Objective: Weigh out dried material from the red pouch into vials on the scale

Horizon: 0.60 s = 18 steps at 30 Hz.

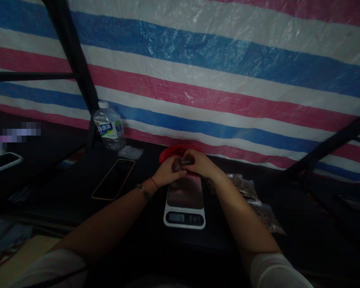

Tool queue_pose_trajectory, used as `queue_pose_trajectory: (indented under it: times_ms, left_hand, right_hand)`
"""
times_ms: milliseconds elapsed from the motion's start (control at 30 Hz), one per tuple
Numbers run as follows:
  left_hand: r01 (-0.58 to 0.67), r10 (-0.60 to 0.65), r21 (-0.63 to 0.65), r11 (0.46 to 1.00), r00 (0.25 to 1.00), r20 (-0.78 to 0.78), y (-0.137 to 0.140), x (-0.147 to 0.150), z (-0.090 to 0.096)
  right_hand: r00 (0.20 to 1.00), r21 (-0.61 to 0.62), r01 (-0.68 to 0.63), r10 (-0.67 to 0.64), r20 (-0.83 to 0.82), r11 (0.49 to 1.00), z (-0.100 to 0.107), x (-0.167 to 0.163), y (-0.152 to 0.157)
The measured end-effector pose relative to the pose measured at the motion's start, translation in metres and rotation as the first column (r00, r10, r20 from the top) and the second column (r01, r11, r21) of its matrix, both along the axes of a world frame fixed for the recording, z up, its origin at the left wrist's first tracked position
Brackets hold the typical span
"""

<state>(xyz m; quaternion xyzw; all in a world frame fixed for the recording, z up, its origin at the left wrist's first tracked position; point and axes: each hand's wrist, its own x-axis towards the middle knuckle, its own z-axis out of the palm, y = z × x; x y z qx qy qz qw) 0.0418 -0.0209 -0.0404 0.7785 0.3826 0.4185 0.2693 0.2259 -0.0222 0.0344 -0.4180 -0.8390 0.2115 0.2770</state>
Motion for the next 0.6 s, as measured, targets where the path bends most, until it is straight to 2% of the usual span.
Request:
queue_pose_trajectory:
  times_ms: [133, 233, 400, 600]
  left_hand:
    - [-0.002, 0.002, -0.009, 1.000, 1.000, 0.026, 0.000, 0.001, -0.002]
    - [0.014, -0.012, -0.029, 0.999, 0.998, 0.069, 0.002, 0.001, -0.003]
    - [0.034, -0.032, -0.023, 0.999, 0.997, 0.068, 0.003, 0.001, -0.006]
    - [0.097, -0.094, -0.032, 0.995, 0.993, 0.075, 0.001, 0.002, -0.003]
  right_hand:
    - [0.997, 0.106, -0.074, 0.072, 0.024, 0.992, 0.004, -0.001, 0.000]
    - [0.994, 0.132, -0.111, 0.107, 0.038, 0.985, 0.005, -0.002, 0.000]
    - [0.994, 0.113, -0.110, 0.108, 0.020, 0.988, 0.001, -0.004, 0.001]
    - [0.996, 0.004, -0.083, 0.083, -0.035, 0.997, -0.008, 0.001, 0.006]
